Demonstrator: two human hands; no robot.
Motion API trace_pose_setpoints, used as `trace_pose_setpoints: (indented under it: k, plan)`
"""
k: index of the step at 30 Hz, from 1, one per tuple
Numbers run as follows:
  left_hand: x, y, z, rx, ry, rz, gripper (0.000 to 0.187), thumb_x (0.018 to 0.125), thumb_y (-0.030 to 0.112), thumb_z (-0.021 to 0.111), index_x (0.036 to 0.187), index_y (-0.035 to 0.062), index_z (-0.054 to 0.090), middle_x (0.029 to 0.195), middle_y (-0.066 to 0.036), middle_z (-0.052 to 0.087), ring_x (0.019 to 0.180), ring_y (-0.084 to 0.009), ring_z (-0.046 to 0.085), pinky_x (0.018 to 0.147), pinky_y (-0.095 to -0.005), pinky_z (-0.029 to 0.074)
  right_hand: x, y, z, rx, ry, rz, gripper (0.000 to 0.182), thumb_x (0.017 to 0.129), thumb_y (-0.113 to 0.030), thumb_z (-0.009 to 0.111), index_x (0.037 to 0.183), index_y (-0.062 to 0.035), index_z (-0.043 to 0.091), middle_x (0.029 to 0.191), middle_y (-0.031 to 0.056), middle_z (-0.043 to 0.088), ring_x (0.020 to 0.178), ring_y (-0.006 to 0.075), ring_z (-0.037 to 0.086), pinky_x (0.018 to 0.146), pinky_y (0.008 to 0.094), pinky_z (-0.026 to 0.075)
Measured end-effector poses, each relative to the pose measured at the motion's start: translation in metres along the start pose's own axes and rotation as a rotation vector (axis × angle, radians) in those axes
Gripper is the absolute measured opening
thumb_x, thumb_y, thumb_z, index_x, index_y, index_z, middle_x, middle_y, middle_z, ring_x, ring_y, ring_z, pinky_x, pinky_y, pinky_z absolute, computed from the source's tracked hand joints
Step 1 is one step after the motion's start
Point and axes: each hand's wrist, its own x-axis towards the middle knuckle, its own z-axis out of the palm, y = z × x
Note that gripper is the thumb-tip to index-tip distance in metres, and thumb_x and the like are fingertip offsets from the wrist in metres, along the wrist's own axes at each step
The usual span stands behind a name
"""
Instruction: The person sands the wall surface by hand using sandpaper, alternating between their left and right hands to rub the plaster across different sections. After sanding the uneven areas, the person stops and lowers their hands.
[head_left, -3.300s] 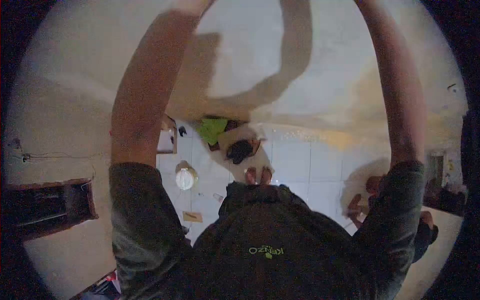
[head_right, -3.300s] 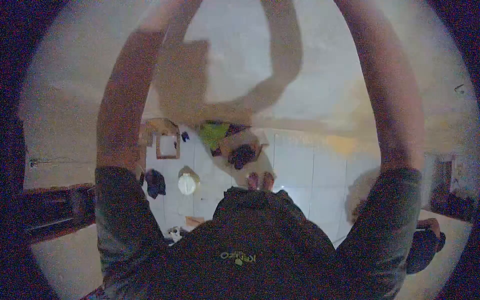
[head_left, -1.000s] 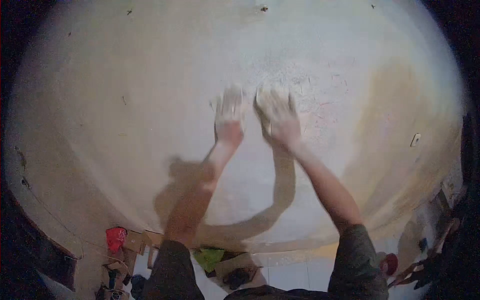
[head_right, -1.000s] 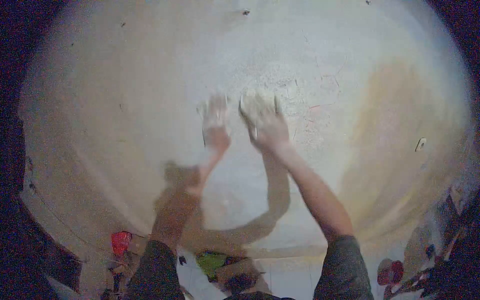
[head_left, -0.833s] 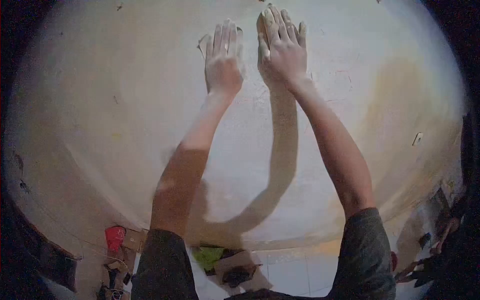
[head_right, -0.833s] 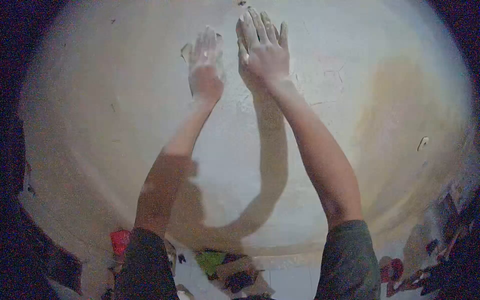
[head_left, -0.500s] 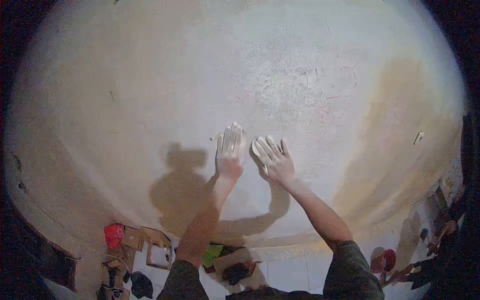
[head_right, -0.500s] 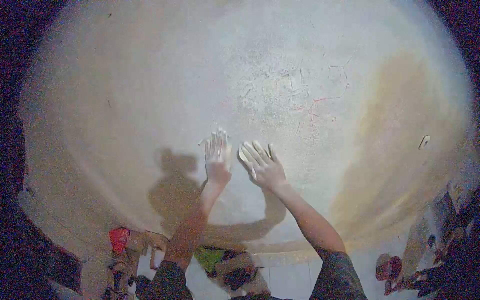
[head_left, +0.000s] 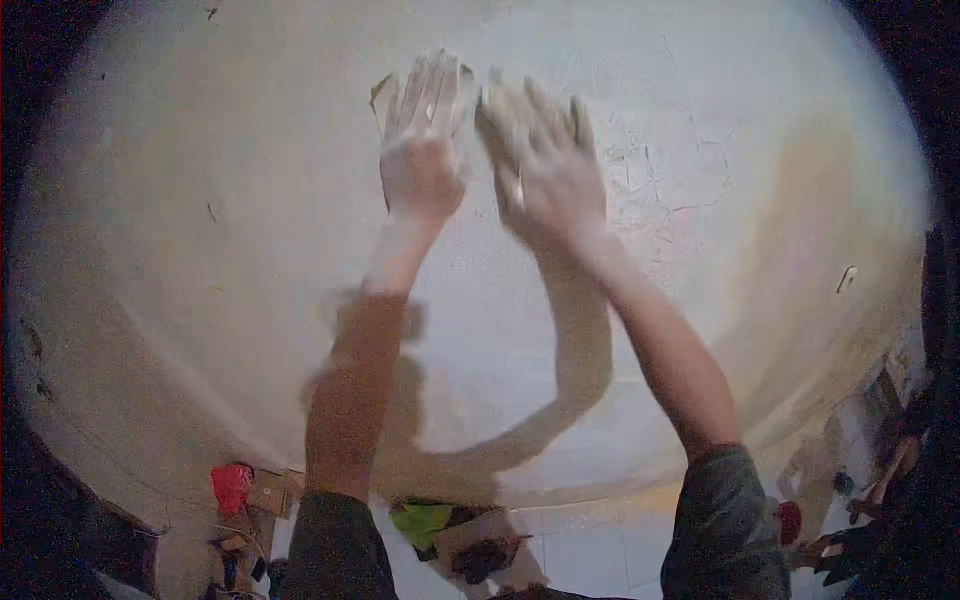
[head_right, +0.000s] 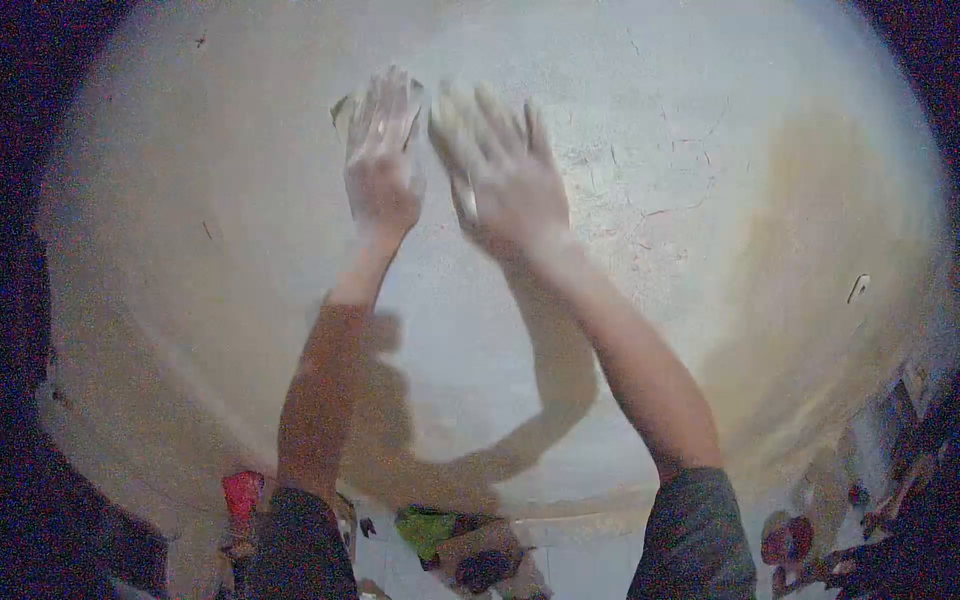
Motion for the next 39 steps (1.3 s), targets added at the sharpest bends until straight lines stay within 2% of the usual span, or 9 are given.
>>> trace_pose_setpoints:
  k: [6,11,14,16,20,23,24,31,39]
  plan:
    - [-0.041,-0.004,-0.012,0.100,-0.097,-0.015,0.062,0.092,0.011,0.051,0.151,0.0052,0.036,0.158,-0.009,0.035,0.148,-0.0272,0.027,0.123,-0.0446,0.019,-0.134,-0.018,0.017,0.143,-0.327,-0.404,0.055,0.093,-0.028,0.052,0.148,-0.0265,0.044,0.155,-0.0007,0.041,0.145,0.0170,0.035,0.122,0.0532,0.016]
    - [-0.043,-0.001,-0.015,0.051,-0.109,-0.014,0.071,0.081,0.006,0.053,0.150,0.0021,0.037,0.158,-0.012,0.034,0.148,-0.0291,0.027,0.123,-0.0463,0.019,0.025,0.030,-0.011,-0.108,0.031,-0.118,0.057,0.094,-0.029,0.050,0.151,-0.0234,0.039,0.153,0.0035,0.043,0.145,0.0200,0.035,0.121,0.0523,0.015]
    - [-0.046,-0.003,-0.013,0.113,-0.102,0.026,0.068,0.084,0.008,0.052,0.149,-0.0006,0.037,0.158,-0.013,0.034,0.148,-0.0295,0.027,0.123,-0.0468,0.018,0.070,0.024,-0.011,-0.068,0.113,-0.060,0.076,0.092,-0.029,0.054,0.157,-0.0080,0.020,0.161,0.0165,0.025,0.150,0.0350,0.020,0.121,0.0535,0.012]
    - [-0.049,-0.002,-0.012,0.073,-0.093,0.006,0.069,0.084,0.008,0.052,0.150,-0.0007,0.036,0.158,-0.013,0.033,0.149,-0.0297,0.026,0.123,-0.0469,0.017,0.041,0.000,0.007,-0.056,0.251,0.079,0.059,0.095,-0.027,0.048,0.151,-0.0123,0.036,0.156,0.0083,0.037,0.144,0.0306,0.034,0.119,0.0566,0.017]
    - [-0.045,0.000,-0.019,0.020,-0.088,-0.036,0.071,0.084,0.008,0.053,0.152,0.0000,0.032,0.159,-0.015,0.031,0.149,-0.0305,0.024,0.124,-0.0466,0.016,-0.110,-0.066,0.019,-0.022,-0.203,0.068,0.060,0.095,-0.031,0.048,0.151,-0.0132,0.037,0.158,0.0108,0.033,0.148,0.0306,0.026,0.119,0.0609,0.010]
    - [-0.049,-0.006,-0.013,0.047,-0.081,-0.037,0.067,0.091,0.015,0.054,0.152,-0.0001,0.031,0.159,-0.017,0.030,0.149,-0.0315,0.023,0.124,-0.0462,0.015,-0.165,-0.046,0.030,0.076,-0.259,-0.108,0.060,0.095,-0.031,0.047,0.152,-0.0167,0.037,0.161,0.0087,0.030,0.150,0.0265,0.023,0.122,0.0572,0.002]
    - [-0.049,-0.004,-0.011,0.012,-0.084,-0.057,0.064,0.094,0.018,0.054,0.152,-0.0004,0.032,0.158,-0.018,0.031,0.149,-0.0318,0.024,0.124,-0.0463,0.016,-0.161,-0.035,0.029,0.083,-0.355,-0.238,0.060,0.095,-0.031,0.047,0.153,-0.0177,0.036,0.161,0.0083,0.029,0.151,0.0252,0.022,0.122,0.0558,0.000]
    - [-0.052,-0.007,-0.015,0.017,-0.080,-0.017,0.060,0.093,0.009,0.050,0.150,-0.0027,0.035,0.158,-0.017,0.032,0.149,-0.0331,0.024,0.123,-0.0476,0.017,0.082,0.006,0.002,-0.048,0.209,-0.019,0.066,0.095,-0.028,0.046,0.156,-0.0113,0.027,0.159,0.0134,0.032,0.150,0.0293,0.023,0.122,0.0535,0.009]
    - [-0.042,-0.007,-0.008,0.010,0.013,-0.034,0.050,0.098,0.014,0.048,0.146,-0.0007,0.043,0.154,-0.017,0.039,0.147,-0.0320,0.030,0.122,-0.0465,0.021,-0.182,-0.081,0.044,0.033,-0.184,0.086,0.063,0.091,-0.029,0.054,0.151,-0.0166,0.039,0.159,0.0071,0.034,0.149,0.0260,0.027,0.120,0.0582,0.009]
